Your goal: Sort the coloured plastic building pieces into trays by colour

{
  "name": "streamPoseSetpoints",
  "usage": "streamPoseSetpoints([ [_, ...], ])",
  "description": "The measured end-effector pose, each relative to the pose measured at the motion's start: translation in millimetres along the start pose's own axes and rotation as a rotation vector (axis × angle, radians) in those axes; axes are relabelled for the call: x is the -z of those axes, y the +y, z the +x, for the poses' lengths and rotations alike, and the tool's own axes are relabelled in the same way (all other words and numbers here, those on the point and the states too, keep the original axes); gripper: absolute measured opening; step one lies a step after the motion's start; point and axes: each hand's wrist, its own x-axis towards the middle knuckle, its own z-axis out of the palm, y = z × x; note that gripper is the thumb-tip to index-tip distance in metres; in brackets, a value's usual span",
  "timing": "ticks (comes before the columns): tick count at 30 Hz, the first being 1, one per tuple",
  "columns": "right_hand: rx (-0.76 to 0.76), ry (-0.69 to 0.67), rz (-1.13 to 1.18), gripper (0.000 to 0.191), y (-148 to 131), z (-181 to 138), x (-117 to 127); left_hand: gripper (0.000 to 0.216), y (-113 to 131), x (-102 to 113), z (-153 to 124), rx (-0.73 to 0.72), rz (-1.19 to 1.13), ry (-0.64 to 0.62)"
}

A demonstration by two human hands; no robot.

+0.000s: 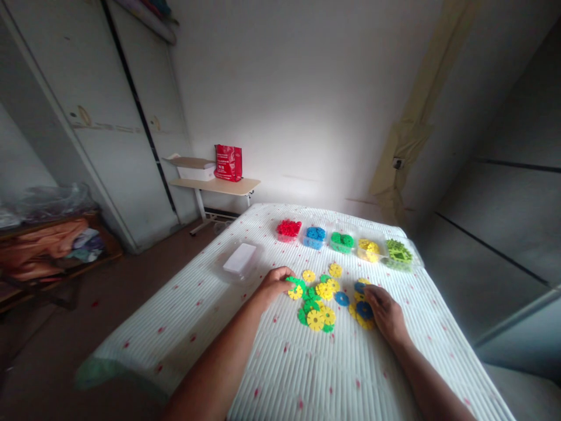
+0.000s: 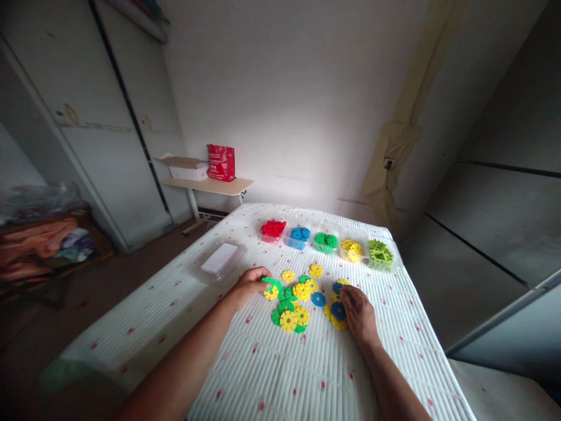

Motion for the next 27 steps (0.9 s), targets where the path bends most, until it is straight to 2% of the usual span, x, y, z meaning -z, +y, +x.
streamPoseSetpoints([
  [4,0.206,0.026,-0.075,0.031,-19.7,2.7,-3.3,0.024,-4.2,-8.1,2.2,-0.031,-0.064,-0.023],
  [7,0.311,-0.050,-0.023,0.025,-46.2,6.2,-12.1,0.025,-9.0,-13.6,3.3,-0.040,-0.081,-0.050],
  [12,0.211,-0.316,0.089,0.026,-91.5,15.1,-39.5,0.026,-12.2,-17.6,2.2,-0.049,-0.074,-0.049],
  [15,0.193,-0.413,0.137,0.025,-107.4,21.2,-56.9,0.027,-8.6,-19.5,0.7,-0.063,-0.055,-0.016],
  [19,0.134,-0.431,0.217,0.018,-113.6,27.8,-70.5,0.028,-2.9,-22.2,0.7,-0.124,-0.018,0.097],
  [22,0.055,-0.399,0.320,0.014,-112.9,28.8,-74.4,0.019,-1.2,-24.3,1.0,-0.173,0.034,0.180],
  [27,-0.039,-0.419,0.476,0.014,-110.4,24.9,-78.4,0.014,-4.5,-27.8,0.3,-0.207,0.102,0.192],
])
